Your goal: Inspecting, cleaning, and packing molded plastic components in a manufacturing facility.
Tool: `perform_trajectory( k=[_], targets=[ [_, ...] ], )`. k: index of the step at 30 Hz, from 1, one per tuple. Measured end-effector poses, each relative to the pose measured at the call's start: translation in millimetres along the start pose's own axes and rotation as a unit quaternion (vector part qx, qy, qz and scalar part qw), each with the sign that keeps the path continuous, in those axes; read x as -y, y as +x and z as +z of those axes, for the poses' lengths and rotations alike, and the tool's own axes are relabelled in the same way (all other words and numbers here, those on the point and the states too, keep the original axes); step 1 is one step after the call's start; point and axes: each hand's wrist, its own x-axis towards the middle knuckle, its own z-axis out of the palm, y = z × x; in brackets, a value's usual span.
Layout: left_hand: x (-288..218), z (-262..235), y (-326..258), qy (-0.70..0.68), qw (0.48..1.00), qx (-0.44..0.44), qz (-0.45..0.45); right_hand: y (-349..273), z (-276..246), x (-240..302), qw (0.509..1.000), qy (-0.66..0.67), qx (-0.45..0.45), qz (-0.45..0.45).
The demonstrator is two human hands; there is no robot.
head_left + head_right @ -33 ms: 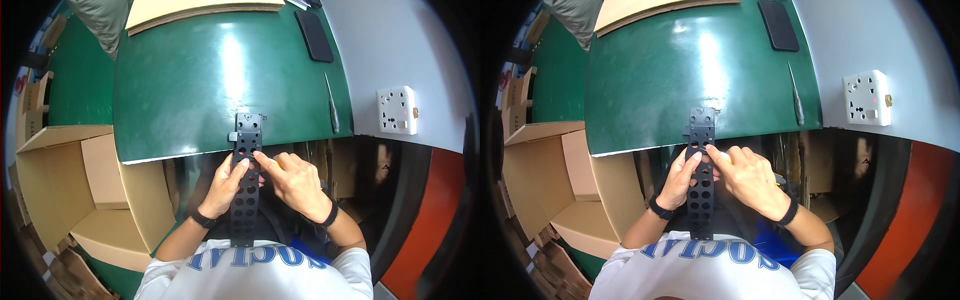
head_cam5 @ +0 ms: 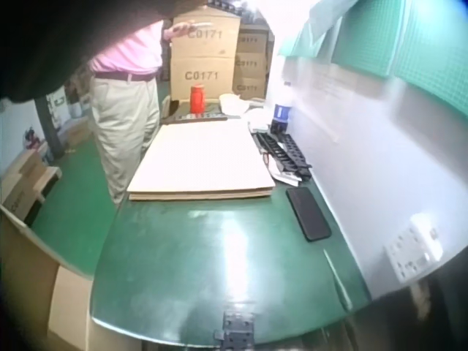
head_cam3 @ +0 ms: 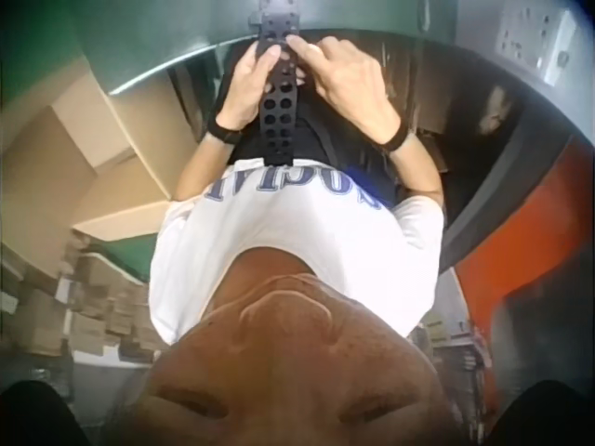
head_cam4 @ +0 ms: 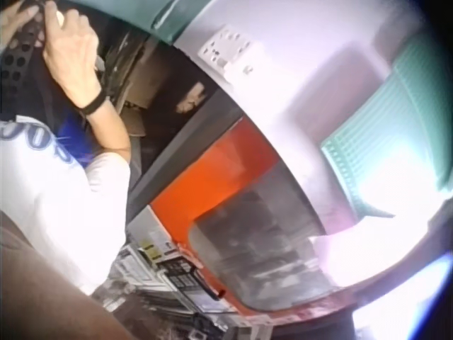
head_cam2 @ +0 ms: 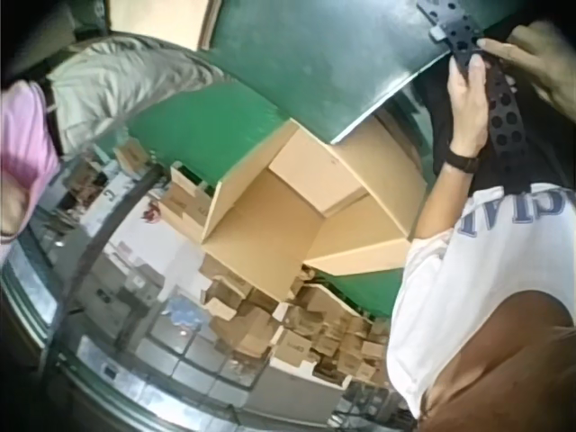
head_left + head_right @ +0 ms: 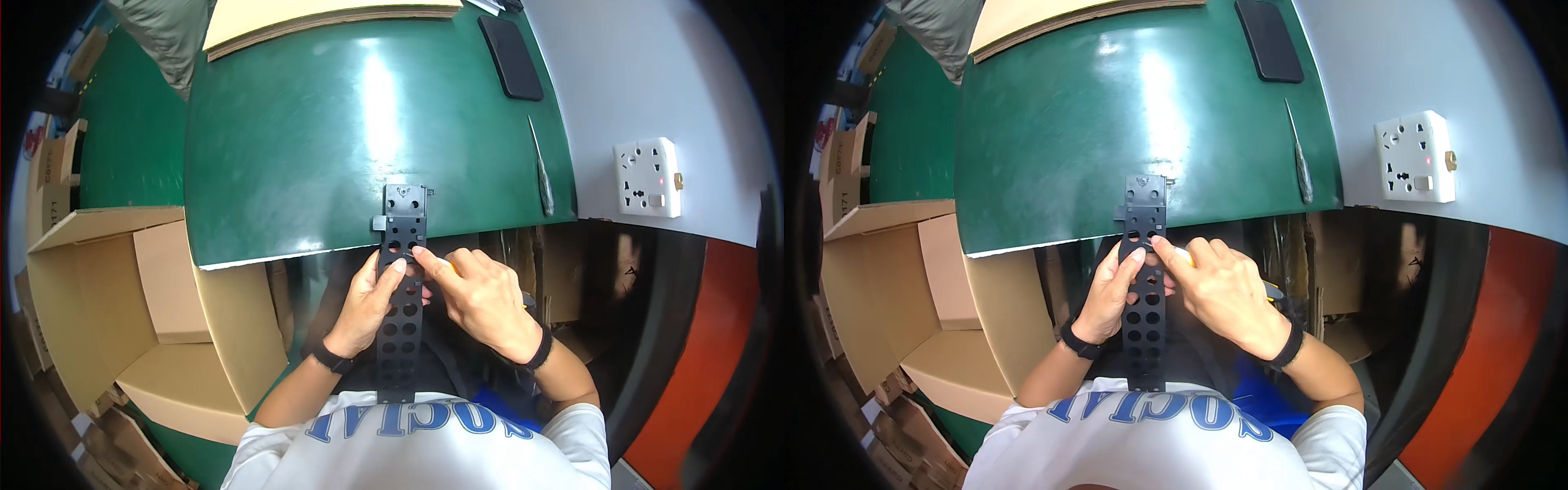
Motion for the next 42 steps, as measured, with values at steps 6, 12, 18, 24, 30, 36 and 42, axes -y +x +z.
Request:
perform_trajectory(
  k=[6, 12, 18, 24, 30, 36, 42],
  targets=[
    [3.3, 1.7, 1.7, 0.014, 1.000, -0.020, 0.007, 1.3, 2.2, -8.4, 0.999, -0.016, -0.001, -0.045],
    [2.9, 2.8, 1.9, 0.015, 1.000, -0.025, 0.012, 2.1, 1.9, -10.5, 0.998, -0.025, 0.014, -0.063],
    [2.0, 2.9, 0.9, 0.016, 0.999, -0.023, 0.022, 4.4, 0.2, -9.5, 0.996, -0.035, 0.029, -0.072],
    [3.9, 0.2, 1.2, 0.008, 1.000, -0.015, 0.018, 7.2, -4.5, -8.0, 0.994, -0.057, 0.053, -0.082],
    [5.1, -1.2, 1.5, 0.014, 0.999, -0.005, 0.031, 9.3, -6.2, -7.6, 0.991, -0.073, 0.062, -0.092],
    [4.1, -1.0, 1.6, 0.019, 0.999, 0.000, 0.036, 9.5, -9.1, -6.7, 0.989, -0.083, 0.076, -0.092],
    [4.0, 0.8, 0.4, 0.028, 0.999, -0.011, 0.042, 10.7, -10.0, -2.9, 0.990, -0.078, 0.067, -0.092]
  ],
)
